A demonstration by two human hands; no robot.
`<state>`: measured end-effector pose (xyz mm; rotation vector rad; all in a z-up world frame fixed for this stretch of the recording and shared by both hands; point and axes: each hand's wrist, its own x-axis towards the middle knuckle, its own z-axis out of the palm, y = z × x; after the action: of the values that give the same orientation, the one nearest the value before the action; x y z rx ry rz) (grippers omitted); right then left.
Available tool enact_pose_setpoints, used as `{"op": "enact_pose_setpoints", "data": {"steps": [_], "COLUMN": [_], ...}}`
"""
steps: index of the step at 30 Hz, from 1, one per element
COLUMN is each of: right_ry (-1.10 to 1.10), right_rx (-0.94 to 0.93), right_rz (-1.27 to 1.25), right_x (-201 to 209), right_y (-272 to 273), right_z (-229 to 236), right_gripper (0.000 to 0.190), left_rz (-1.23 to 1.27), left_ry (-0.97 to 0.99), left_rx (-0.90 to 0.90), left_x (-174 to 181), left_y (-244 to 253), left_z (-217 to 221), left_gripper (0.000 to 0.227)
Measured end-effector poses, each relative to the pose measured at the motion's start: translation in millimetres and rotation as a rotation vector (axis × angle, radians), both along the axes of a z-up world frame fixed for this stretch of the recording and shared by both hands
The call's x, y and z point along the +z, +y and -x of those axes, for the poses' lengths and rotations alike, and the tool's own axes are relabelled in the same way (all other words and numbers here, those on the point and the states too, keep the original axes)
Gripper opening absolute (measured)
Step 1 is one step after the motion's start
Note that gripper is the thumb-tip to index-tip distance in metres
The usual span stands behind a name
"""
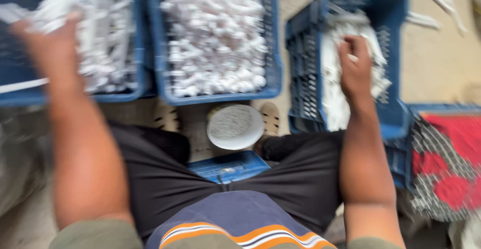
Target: The person sits on the floor and repeatedly picks white plastic caps and rods from blue crates, inserts a small metal pin into each cap, and assembles the rod into the cap. The assembled units are placed into a separate crate.
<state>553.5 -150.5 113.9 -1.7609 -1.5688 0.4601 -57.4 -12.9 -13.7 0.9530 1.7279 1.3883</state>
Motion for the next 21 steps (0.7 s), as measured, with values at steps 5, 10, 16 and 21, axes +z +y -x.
{"op": "enact_pose_setpoints", "data": {"steps": [5,10,16,21], "right_ry": [-0.509,-0.784,-0.649,-0.823], "right_rx": [-0.056,-0.055,0.135,0.143], "right_rz": [0.504,0.82,1.067,1.203], "right_x": [-45.0,-98.5,-188.6,-212.7], "right_y": [34.5,9.0,-14.6,-8.3], "right_z": [-91.2,-170.8,-196.1,-189.2], "right_gripper": [0.024,0.028,0.051,0.044], "left_rz": [0.435,-0.016,-0.098,-0.06], "left_ry": [-0.133,0.102,0.256,0.333], "left_rx": [-0.044,-0.367,-0.48,-0.47], "left_x": [26.7,76.2,115.8,105.3], "left_y": [-20.1,-48.3,-35.2,-15.6], "left_z": [-23.5,-69.7,-119.0,-149.2], "left_gripper": [0.05,0.021,0.02,0.022]}}
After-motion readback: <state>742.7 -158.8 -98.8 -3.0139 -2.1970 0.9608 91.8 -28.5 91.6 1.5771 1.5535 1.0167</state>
